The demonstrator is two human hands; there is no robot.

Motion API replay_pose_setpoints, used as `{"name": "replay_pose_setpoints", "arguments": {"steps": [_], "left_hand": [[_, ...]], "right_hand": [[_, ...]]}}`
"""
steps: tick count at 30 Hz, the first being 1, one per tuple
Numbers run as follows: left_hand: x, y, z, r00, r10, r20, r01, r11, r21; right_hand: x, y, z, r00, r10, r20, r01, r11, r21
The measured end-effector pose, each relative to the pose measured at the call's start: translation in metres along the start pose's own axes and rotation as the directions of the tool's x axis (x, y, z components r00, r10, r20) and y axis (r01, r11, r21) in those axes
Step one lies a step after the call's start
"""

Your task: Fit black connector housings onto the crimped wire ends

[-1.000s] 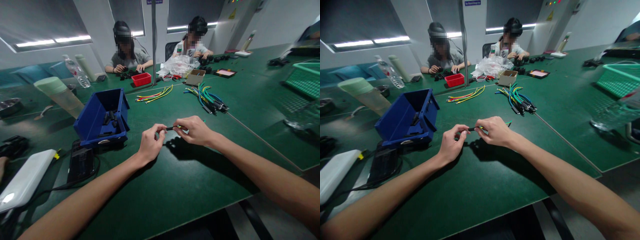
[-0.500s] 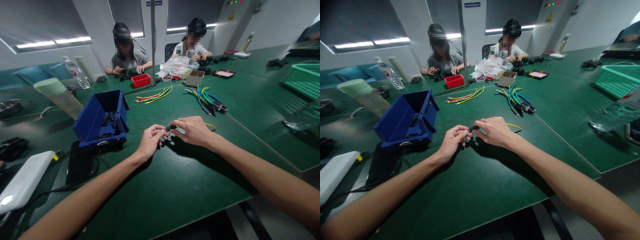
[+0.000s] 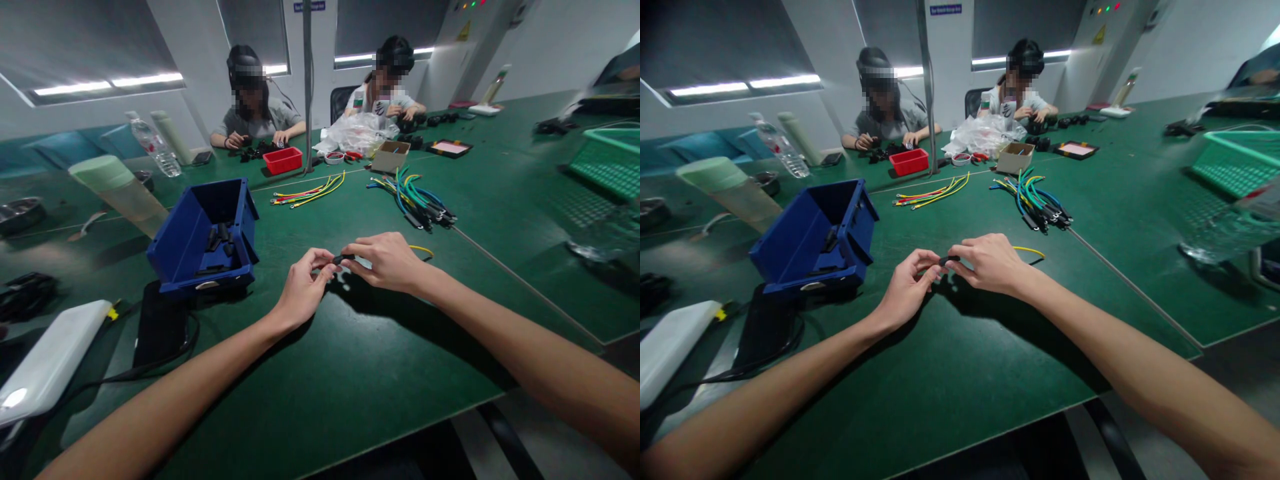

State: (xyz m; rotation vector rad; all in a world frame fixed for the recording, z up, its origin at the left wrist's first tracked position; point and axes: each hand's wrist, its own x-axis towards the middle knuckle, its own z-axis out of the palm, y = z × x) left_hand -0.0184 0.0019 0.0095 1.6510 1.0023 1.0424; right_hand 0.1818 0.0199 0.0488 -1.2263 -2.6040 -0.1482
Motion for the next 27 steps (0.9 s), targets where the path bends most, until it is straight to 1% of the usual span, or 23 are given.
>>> {"name": "replay_pose_setpoints", "arguments": {"steps": [3, 5, 7, 10, 12, 13, 15, 17, 19, 20, 22, 24, 26, 27], "left_hand": [[-0.002, 0.004, 0.0, 0.995, 0.1, -0.022, -0.091, 0.966, 0.242], [-0.002, 0.004, 0.001, 0.985, 0.171, -0.023, -0.149, 0.909, 0.389], [-0.003, 0.002, 0.0, 0.966, 0.258, 0.003, -0.223, 0.828, 0.514], [-0.005, -0.002, 0.0, 0.932, 0.357, 0.064, -0.315, 0.71, 0.63], [-0.006, -0.003, 0.0, 0.925, 0.369, 0.091, -0.334, 0.677, 0.655], [-0.006, -0.002, 0.0, 0.93, 0.356, 0.092, -0.325, 0.681, 0.656], [-0.006, 0.0, 0.001, 0.955, 0.292, 0.056, -0.262, 0.735, 0.626], [-0.004, 0.002, 0.0, 0.982, 0.191, 0.003, -0.16, 0.814, 0.559], [0.0, 0.003, -0.001, 0.994, 0.103, -0.036, -0.073, 0.871, 0.486], [0.001, 0.003, -0.002, 0.996, 0.076, -0.05, -0.045, 0.889, 0.456], [0.005, 0.001, -0.004, 0.996, 0.035, -0.083, 0.0, 0.919, 0.393], [0.009, -0.003, -0.006, 0.993, -0.041, -0.113, 0.071, 0.96, 0.272], [0.013, -0.005, -0.006, 0.978, -0.162, -0.13, 0.17, 0.984, 0.056], [0.014, -0.006, -0.006, 0.966, -0.227, -0.126, 0.218, 0.973, -0.08]], "right_hand": [[0.0, -0.001, -0.001, 1.0, 0.001, 0.005, -0.001, 1.0, 0.014], [-0.001, -0.003, -0.001, 1.0, -0.002, 0.018, 0.002, 1.0, 0.027], [-0.001, -0.004, -0.001, 0.999, -0.007, 0.038, 0.006, 0.999, 0.033], [-0.001, -0.006, 0.0, 0.997, -0.016, 0.07, 0.014, 0.999, 0.034], [-0.001, -0.007, 0.0, 0.996, -0.017, 0.083, 0.014, 0.999, 0.029], [-0.001, -0.008, 0.0, 0.996, -0.013, 0.085, 0.011, 1.0, 0.023], [-0.001, -0.01, 0.001, 0.997, 0.005, 0.081, -0.005, 1.0, -0.006], [-0.001, -0.011, 0.004, 0.997, 0.028, 0.068, -0.025, 0.999, -0.045], [0.0, -0.012, 0.006, 0.999, 0.039, 0.032, -0.036, 0.996, -0.075], [0.0, -0.012, 0.008, 1.0, 0.031, -0.002, -0.031, 0.996, -0.081], [0.001, -0.011, 0.009, 0.993, -0.034, -0.11, 0.028, 0.998, -0.059], [0.002, -0.011, 0.011, 0.961, -0.134, -0.241, 0.139, 0.99, 0.004], [0.001, -0.013, 0.014, 0.924, -0.206, -0.323, 0.248, 0.964, 0.095], [0.0, -0.015, 0.016, 0.917, -0.213, -0.338, 0.274, 0.95, 0.146]]}}
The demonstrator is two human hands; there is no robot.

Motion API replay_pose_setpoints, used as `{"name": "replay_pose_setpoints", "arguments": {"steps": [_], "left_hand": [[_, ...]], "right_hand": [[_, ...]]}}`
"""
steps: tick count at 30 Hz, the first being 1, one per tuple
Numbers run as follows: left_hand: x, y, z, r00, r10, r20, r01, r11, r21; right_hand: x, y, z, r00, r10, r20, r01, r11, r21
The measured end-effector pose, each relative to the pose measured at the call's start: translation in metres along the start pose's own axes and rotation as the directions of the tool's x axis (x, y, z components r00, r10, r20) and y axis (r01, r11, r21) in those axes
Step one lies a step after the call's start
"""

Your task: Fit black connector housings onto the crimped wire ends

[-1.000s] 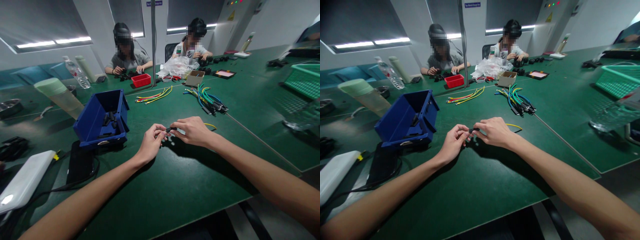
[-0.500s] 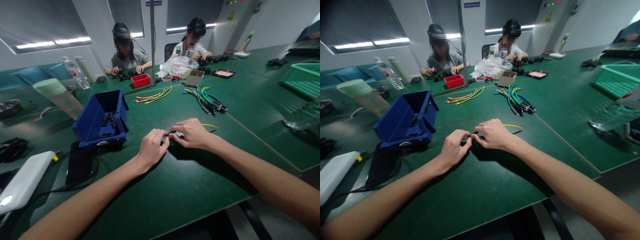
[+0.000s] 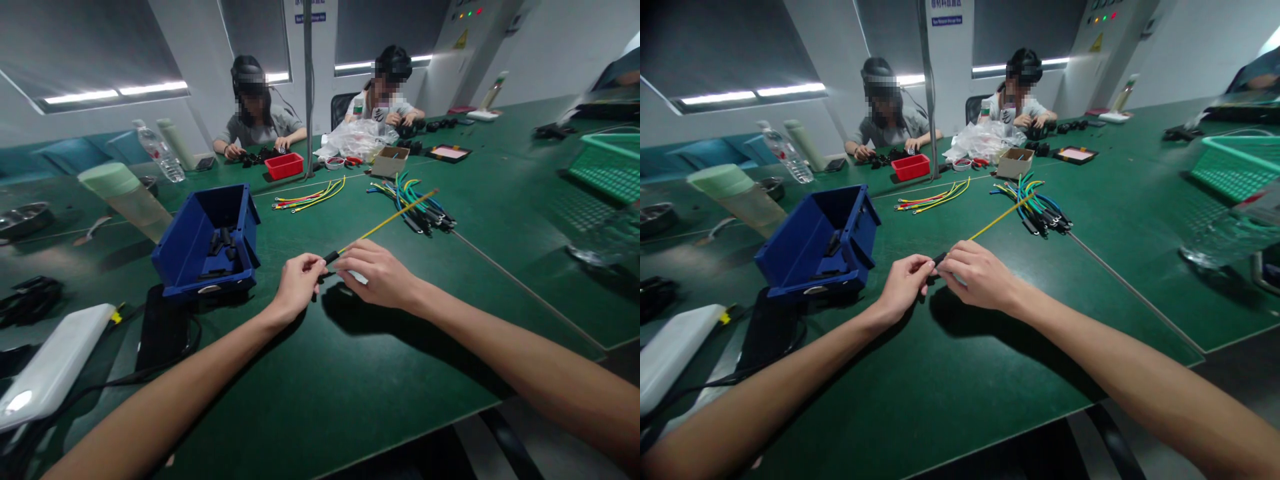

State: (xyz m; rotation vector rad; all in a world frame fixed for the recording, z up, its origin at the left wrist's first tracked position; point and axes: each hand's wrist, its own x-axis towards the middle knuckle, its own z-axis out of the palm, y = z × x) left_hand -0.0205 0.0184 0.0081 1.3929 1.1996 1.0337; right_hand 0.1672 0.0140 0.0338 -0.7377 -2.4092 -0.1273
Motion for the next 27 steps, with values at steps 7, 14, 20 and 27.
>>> {"name": "replay_pose_setpoints", "arguments": {"steps": [7, 14, 20, 27], "left_hand": [[-0.005, 0.01, 0.007, 0.975, -0.16, 0.155, 0.215, 0.859, -0.466], [-0.009, 0.012, 0.007, 0.963, -0.168, 0.21, 0.247, 0.864, -0.438], [-0.009, 0.011, 0.007, 0.965, -0.153, 0.212, 0.233, 0.871, -0.432], [-0.008, 0.006, 0.008, 0.974, -0.107, 0.201, 0.188, 0.877, -0.441]], "right_hand": [[-0.003, 0.002, 0.013, 0.866, 0.491, 0.088, -0.468, 0.737, 0.488], [0.0, 0.013, 0.021, 0.794, 0.564, 0.226, -0.445, 0.287, 0.849], [0.003, 0.012, 0.019, 0.753, 0.608, 0.252, -0.448, 0.193, 0.873], [0.006, 0.011, 0.015, 0.715, 0.66, 0.233, -0.45, 0.179, 0.875]]}}
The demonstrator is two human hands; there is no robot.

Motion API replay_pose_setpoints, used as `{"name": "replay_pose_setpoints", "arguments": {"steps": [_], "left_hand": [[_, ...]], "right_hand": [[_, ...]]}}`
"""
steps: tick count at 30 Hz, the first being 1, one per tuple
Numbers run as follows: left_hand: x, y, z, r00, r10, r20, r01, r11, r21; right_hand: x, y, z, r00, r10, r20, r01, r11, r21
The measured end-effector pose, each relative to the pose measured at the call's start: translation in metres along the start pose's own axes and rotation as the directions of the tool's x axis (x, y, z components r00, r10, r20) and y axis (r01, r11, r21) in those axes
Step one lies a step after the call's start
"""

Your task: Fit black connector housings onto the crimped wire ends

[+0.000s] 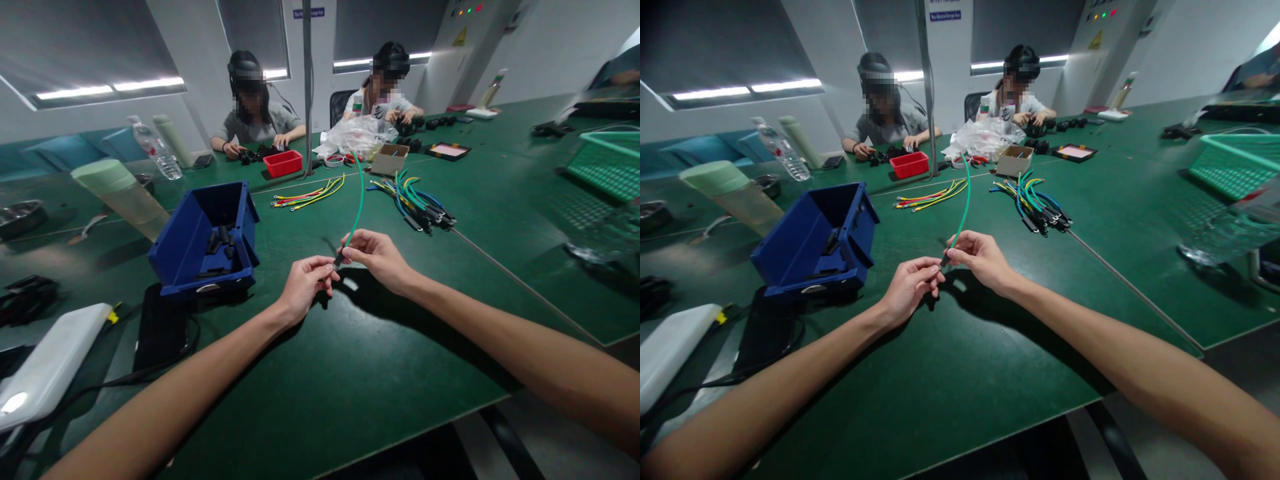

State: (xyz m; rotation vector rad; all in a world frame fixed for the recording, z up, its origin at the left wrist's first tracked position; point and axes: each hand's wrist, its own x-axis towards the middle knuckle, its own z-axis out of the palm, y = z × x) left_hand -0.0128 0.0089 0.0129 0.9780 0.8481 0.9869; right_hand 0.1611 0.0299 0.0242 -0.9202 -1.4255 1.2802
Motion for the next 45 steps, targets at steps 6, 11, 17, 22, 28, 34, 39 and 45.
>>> {"name": "replay_pose_setpoints", "arguments": {"steps": [6, 11, 17, 22, 28, 34, 39, 45], "left_hand": [[0.002, -0.005, -0.002, 0.999, 0.049, -0.008, -0.049, 0.998, 0.036], [0.003, -0.007, -0.002, 0.998, 0.053, -0.017, -0.052, 0.997, 0.054], [0.004, -0.008, -0.002, 0.998, 0.056, -0.022, -0.055, 0.996, 0.066], [0.004, -0.008, -0.002, 0.998, 0.069, -0.008, -0.068, 0.993, 0.095], [0.002, -0.007, -0.003, 0.998, 0.06, 0.033, -0.065, 0.984, 0.167], [-0.003, 0.004, 0.001, 0.996, 0.089, 0.021, -0.091, 0.977, 0.194], [-0.007, 0.042, 0.002, 0.935, 0.348, -0.073, -0.313, 0.901, 0.3], [-0.003, 0.103, -0.024, 0.737, 0.655, -0.169, -0.526, 0.712, 0.465]], "right_hand": [[0.001, 0.002, -0.001, 1.0, 0.006, -0.002, -0.006, 1.0, -0.009], [0.0, 0.004, -0.001, 1.0, -0.01, 0.007, 0.01, 1.0, -0.002], [0.001, 0.006, -0.001, 0.999, -0.044, -0.005, 0.044, 0.996, -0.074], [0.001, 0.007, 0.001, 0.997, -0.065, -0.045, 0.061, 0.994, -0.096], [0.005, 0.008, -0.006, 0.988, -0.095, -0.123, 0.078, 0.988, -0.133], [0.02, 0.009, -0.039, 0.957, -0.194, -0.218, 0.105, 0.926, -0.362], [0.028, -0.003, -0.069, 0.896, -0.315, -0.313, 0.019, 0.732, -0.681], [0.034, -0.013, -0.097, 0.845, -0.416, -0.335, -0.132, 0.445, -0.886]]}}
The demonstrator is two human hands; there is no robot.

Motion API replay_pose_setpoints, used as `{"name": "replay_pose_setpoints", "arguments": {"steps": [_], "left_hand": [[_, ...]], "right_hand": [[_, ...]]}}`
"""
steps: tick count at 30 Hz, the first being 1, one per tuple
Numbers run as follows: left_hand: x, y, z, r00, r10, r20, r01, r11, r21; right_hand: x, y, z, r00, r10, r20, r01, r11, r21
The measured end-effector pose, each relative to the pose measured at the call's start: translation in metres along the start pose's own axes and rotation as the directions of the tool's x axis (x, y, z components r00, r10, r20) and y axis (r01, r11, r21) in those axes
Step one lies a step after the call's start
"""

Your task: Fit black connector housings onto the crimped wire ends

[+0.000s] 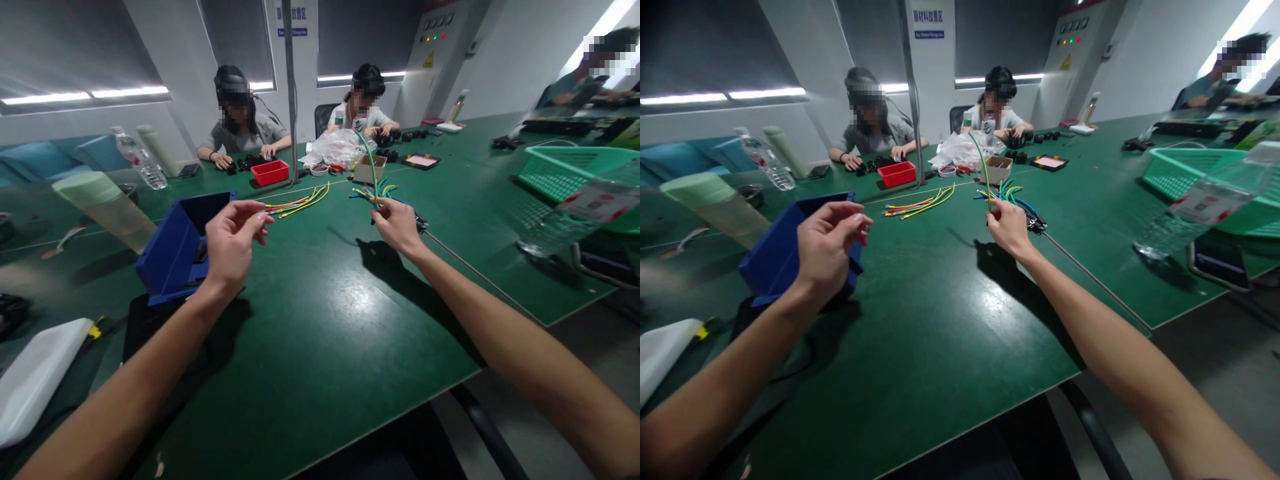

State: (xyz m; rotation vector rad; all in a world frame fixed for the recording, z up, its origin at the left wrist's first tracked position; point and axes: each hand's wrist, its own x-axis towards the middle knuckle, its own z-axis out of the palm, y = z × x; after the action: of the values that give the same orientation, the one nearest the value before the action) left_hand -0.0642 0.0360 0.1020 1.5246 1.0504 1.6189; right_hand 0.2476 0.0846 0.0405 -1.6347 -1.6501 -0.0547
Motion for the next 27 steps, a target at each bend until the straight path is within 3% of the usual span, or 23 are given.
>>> {"name": "replay_pose_setpoints", "arguments": {"steps": [3, 6, 10, 13, 17, 20, 22, 24, 27], "left_hand": [[0.023, 0.007, -0.026, 0.982, 0.164, -0.092, -0.139, 0.962, 0.235], [0.04, 0.004, -0.053, 0.971, 0.24, -0.023, -0.176, 0.771, 0.612], [0.053, -0.017, -0.083, 0.99, 0.069, 0.127, -0.143, 0.364, 0.92], [0.057, -0.041, -0.097, 0.975, -0.114, 0.193, -0.165, 0.214, 0.963], [0.057, -0.067, -0.103, 0.909, -0.337, 0.245, -0.208, 0.142, 0.968], [0.057, -0.077, -0.102, 0.819, -0.51, 0.262, -0.236, 0.116, 0.965], [0.056, -0.081, -0.102, 0.771, -0.567, 0.29, -0.287, 0.098, 0.953], [0.056, -0.083, -0.101, 0.754, -0.576, 0.315, -0.325, 0.088, 0.941], [0.054, -0.081, -0.099, 0.774, -0.559, 0.298, -0.308, 0.078, 0.948]], "right_hand": [[0.005, 0.009, -0.003, 1.0, -0.02, 0.016, 0.023, 0.983, -0.184], [0.008, 0.015, -0.008, 0.999, 0.011, 0.04, 0.004, 0.934, -0.356], [0.012, 0.023, -0.017, 0.994, 0.089, 0.055, -0.05, 0.866, -0.498], [0.015, 0.031, -0.023, 0.989, 0.136, 0.067, -0.076, 0.826, -0.559], [0.017, 0.038, -0.027, 0.977, 0.187, 0.099, -0.088, 0.786, -0.612], [0.019, 0.04, -0.027, 0.969, 0.217, 0.121, -0.093, 0.768, -0.633], [0.019, 0.041, -0.026, 0.963, 0.233, 0.136, -0.093, 0.762, -0.641], [0.019, 0.042, -0.024, 0.956, 0.252, 0.151, -0.098, 0.758, -0.645], [0.018, 0.045, -0.02, 0.939, 0.291, 0.184, -0.107, 0.755, -0.647]]}}
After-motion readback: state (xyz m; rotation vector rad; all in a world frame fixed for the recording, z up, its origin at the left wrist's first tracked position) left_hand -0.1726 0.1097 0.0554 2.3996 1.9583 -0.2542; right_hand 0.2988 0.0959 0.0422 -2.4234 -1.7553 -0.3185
